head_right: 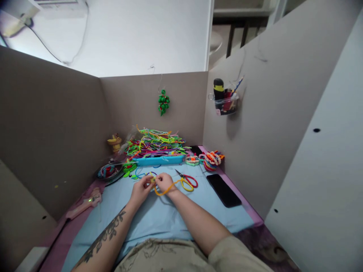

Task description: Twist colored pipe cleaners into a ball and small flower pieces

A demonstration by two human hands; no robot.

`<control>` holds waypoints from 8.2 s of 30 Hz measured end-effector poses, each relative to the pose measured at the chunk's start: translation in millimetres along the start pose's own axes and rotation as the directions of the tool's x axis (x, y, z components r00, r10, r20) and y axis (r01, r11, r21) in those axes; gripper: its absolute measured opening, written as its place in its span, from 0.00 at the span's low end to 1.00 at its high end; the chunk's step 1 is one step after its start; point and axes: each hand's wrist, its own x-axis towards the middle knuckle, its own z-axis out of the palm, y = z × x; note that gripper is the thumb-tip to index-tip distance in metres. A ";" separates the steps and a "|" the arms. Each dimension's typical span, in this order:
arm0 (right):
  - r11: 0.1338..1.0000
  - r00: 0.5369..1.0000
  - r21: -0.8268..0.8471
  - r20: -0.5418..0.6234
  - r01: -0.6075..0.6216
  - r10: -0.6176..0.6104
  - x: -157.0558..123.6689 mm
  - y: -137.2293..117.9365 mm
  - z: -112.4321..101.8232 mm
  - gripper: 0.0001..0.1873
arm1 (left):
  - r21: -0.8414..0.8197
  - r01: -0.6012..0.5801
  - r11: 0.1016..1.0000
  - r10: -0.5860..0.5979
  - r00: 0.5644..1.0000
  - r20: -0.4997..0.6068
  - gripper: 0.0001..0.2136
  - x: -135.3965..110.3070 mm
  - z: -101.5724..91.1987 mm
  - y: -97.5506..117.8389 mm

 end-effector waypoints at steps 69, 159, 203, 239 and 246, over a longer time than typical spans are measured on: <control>0.977 0.988 0.200 0.122 0.068 -0.094 6.3 16.0 -13.0 0.11 | -0.390 0.198 0.899 -0.181 0.980 0.080 0.21 6.1 -1.8 2.4; 0.891 0.937 0.399 0.341 -0.219 0.078 -5.7 0.0 -10.6 0.08 | -0.255 0.062 0.965 -0.090 0.991 -0.099 0.13 1.5 -3.5 11.3; 0.968 0.941 -0.060 -0.225 0.245 -0.252 -8.6 -11.4 -14.9 0.05 | -0.473 0.115 0.874 -0.173 0.982 -0.080 0.16 -0.5 -2.1 19.7; 0.968 0.979 0.157 0.029 0.197 -0.204 -8.4 -3.3 -0.1 0.20 | -0.527 0.134 0.839 -0.262 0.949 -0.175 0.16 9.7 -7.3 3.3; 0.951 0.989 0.281 0.025 0.130 -0.142 -15.9 -11.8 4.0 0.09 | -0.519 0.139 0.844 -0.275 0.942 -0.195 0.17 9.3 -6.0 -2.6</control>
